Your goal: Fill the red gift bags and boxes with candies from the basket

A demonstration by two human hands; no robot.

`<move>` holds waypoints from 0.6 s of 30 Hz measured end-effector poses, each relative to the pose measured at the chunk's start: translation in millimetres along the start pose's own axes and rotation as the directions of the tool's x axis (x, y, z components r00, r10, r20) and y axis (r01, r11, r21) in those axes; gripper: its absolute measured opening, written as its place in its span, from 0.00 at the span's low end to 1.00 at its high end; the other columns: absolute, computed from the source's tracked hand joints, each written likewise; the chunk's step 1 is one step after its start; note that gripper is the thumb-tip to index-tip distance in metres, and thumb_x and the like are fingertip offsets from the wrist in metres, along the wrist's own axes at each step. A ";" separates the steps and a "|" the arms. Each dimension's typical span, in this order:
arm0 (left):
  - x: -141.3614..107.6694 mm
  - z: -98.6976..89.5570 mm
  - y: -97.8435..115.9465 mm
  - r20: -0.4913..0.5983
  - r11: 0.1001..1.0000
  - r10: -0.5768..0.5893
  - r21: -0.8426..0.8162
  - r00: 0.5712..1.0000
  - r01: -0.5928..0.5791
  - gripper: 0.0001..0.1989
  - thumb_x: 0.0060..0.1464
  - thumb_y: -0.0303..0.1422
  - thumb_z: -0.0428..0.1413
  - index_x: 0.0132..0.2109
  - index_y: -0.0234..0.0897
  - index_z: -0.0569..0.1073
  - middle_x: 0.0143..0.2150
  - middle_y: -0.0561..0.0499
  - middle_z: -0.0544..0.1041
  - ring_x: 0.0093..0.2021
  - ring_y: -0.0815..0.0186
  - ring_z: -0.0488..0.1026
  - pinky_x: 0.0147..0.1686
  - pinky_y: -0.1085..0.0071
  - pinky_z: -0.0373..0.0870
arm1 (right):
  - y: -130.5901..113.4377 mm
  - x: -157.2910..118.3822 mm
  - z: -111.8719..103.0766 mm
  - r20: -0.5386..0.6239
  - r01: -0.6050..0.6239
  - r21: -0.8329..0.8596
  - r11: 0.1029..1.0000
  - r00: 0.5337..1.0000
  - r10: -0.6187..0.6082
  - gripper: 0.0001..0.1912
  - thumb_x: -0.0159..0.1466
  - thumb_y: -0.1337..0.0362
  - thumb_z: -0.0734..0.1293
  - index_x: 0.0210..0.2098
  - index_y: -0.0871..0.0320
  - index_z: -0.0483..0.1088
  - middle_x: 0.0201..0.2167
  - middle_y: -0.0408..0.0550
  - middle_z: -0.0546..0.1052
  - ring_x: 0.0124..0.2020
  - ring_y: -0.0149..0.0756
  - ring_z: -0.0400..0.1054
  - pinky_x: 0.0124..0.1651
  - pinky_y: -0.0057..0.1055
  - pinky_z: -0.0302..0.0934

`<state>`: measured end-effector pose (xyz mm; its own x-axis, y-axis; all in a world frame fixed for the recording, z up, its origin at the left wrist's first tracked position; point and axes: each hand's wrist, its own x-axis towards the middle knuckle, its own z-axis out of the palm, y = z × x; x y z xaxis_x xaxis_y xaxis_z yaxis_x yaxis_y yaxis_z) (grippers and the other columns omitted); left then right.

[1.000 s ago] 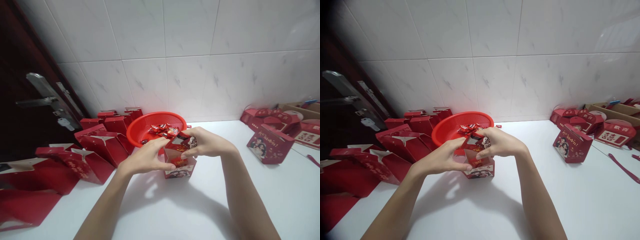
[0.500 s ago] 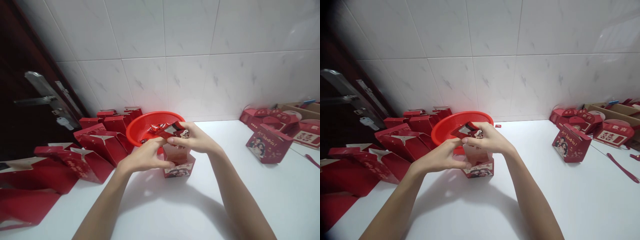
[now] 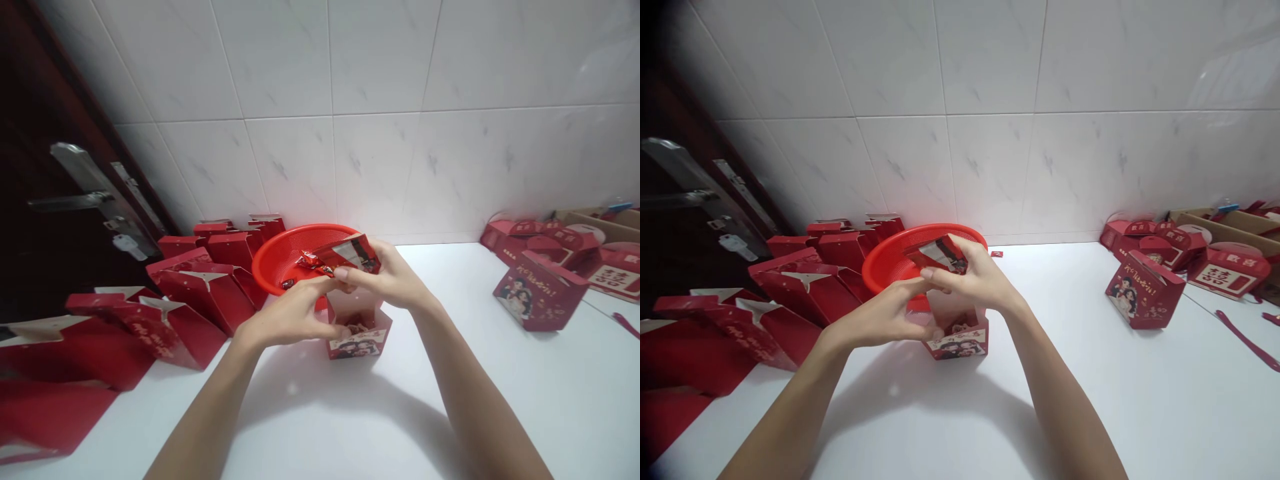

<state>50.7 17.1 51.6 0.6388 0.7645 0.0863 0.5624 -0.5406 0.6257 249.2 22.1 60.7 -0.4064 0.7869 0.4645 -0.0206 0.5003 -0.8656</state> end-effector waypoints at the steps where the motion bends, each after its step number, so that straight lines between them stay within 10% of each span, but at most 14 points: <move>1: -0.3 -0.2 1.5 0.008 1.000 0.011 -0.004 1.000 -0.011 0.28 0.49 0.38 0.64 0.58 0.47 0.73 0.56 0.50 0.77 0.54 0.53 0.74 0.50 0.63 0.71 | -0.5 -0.4 -0.7 -0.019 -0.014 0.017 1.000 1.000 0.015 0.11 0.61 0.58 0.71 0.39 0.56 0.70 0.29 0.42 0.73 0.30 0.34 0.70 0.33 0.31 0.66; 18: -9.9 3.1 25.2 0.227 0.943 0.306 0.061 0.924 -0.327 0.10 0.64 0.34 0.55 0.49 0.48 0.80 0.45 0.52 0.81 0.43 0.62 0.77 0.44 0.70 0.69 | -51.6 -42.8 -46.9 0.128 0.004 -0.231 0.973 0.991 0.027 0.11 0.65 0.57 0.70 0.41 0.58 0.71 0.33 0.47 0.73 0.30 0.32 0.68 0.30 0.29 0.64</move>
<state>60.1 -5.2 64.1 0.8820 0.4614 0.0953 0.3532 -0.7814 0.5144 310.5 -20.4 94.2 -0.5206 0.7471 0.4133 0.1895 0.5732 -0.7972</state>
